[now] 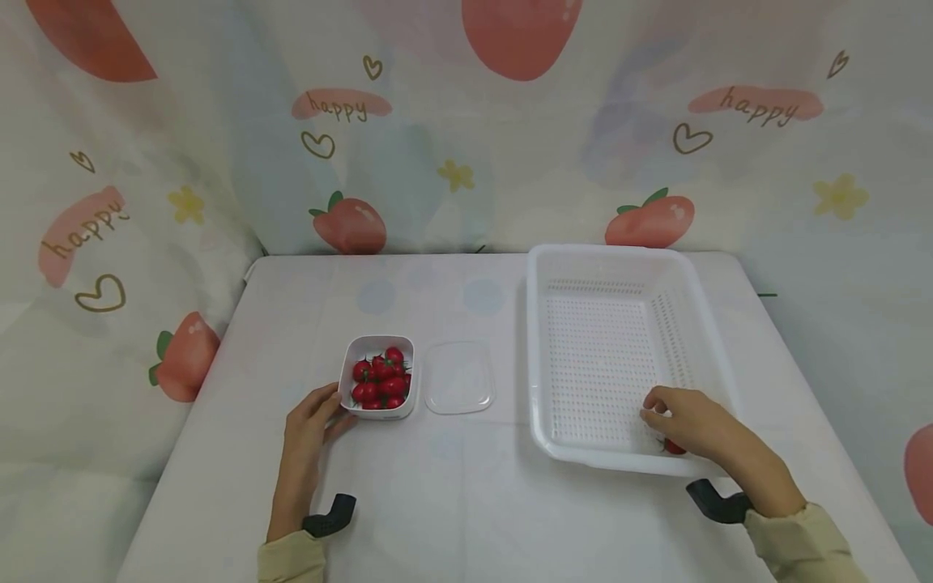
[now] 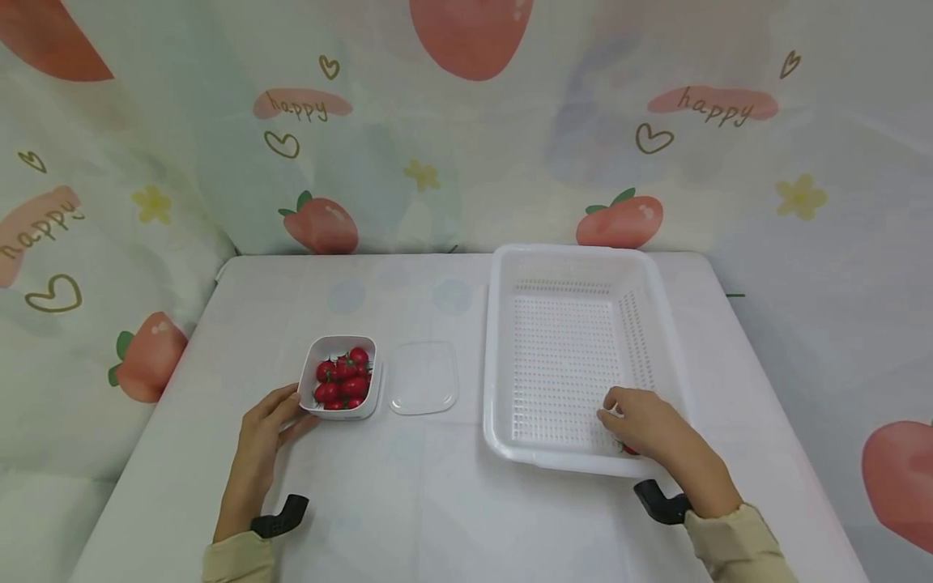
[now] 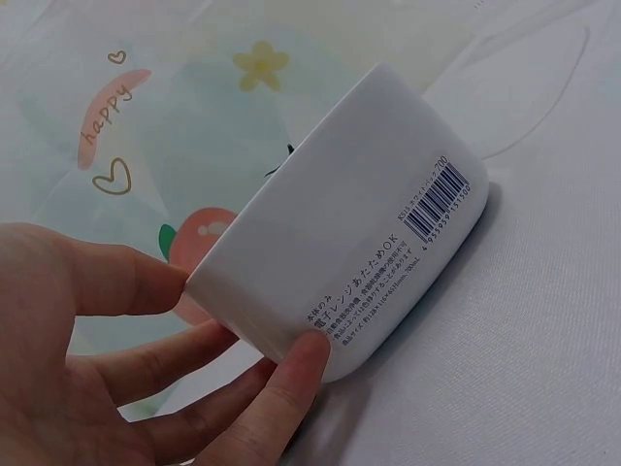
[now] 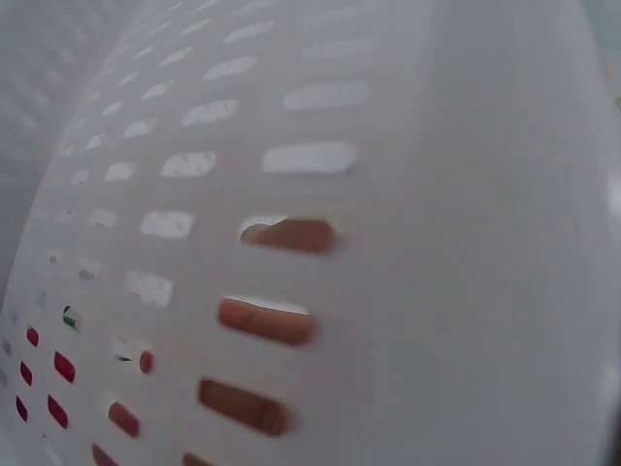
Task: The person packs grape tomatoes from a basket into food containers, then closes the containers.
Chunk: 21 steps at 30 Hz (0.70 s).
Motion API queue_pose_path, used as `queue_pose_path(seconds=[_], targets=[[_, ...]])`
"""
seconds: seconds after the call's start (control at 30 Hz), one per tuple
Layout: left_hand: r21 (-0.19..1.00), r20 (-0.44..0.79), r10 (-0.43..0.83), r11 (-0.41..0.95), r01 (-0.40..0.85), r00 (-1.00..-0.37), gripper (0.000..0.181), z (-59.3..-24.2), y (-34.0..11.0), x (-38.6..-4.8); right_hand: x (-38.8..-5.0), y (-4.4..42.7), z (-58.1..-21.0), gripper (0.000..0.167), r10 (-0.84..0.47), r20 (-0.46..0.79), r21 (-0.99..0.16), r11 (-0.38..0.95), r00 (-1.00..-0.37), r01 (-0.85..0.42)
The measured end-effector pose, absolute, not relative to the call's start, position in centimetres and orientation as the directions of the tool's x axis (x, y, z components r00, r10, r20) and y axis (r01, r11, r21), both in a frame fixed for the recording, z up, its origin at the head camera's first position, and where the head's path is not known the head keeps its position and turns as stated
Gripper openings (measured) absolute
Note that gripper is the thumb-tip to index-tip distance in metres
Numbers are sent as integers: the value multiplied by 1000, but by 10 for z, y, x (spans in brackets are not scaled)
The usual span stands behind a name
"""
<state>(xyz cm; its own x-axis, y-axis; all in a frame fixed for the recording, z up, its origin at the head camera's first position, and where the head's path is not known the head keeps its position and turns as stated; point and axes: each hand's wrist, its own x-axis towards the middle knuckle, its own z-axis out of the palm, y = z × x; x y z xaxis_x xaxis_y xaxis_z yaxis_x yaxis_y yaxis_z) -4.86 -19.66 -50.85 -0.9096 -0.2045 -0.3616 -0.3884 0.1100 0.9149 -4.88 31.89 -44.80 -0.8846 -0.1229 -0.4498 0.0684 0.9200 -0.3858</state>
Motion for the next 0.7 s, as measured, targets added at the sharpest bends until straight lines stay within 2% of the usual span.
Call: queue_pose_path(seconds=[0.27,0.7], targets=[[915,-357,-204,118,-385,-911,40,-508,-197,-49,-47,317,-451,24,-144,-497,-403,912,-856,81],[912,-364,-209,115,-393,-908,42,-508,-197,-49,-42,321,-455,21,-210,-517,-432,901,-830,41]])
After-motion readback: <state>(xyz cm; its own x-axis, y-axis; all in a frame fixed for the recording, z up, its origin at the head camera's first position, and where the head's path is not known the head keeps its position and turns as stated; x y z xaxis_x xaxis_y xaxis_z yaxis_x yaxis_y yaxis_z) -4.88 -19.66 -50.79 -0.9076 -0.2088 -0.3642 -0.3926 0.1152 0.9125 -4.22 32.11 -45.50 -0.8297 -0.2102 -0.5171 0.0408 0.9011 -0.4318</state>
